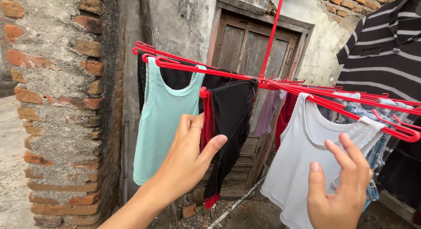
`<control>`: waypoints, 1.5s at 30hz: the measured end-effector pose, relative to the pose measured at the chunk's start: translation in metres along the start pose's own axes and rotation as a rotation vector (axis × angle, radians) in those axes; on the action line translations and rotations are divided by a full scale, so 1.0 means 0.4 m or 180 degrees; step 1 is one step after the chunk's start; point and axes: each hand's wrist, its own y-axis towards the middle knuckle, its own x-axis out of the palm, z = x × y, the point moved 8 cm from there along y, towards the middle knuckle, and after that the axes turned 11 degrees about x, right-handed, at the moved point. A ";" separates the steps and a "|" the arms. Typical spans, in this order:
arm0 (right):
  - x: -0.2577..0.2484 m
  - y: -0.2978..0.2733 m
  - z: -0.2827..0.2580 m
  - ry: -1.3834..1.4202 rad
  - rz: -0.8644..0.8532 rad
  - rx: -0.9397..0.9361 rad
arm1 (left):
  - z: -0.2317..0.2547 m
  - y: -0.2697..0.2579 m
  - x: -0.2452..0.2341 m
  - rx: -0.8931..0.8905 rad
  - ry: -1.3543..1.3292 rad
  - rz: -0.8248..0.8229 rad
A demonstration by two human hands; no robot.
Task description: Hand washing clothes in a plastic basin and hanging them onto a drying rack.
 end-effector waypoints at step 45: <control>0.071 -0.021 0.013 0.0055 -0.0840 0.0715 | 0.291 0.027 -0.096 0.1649 -0.0017 0.1225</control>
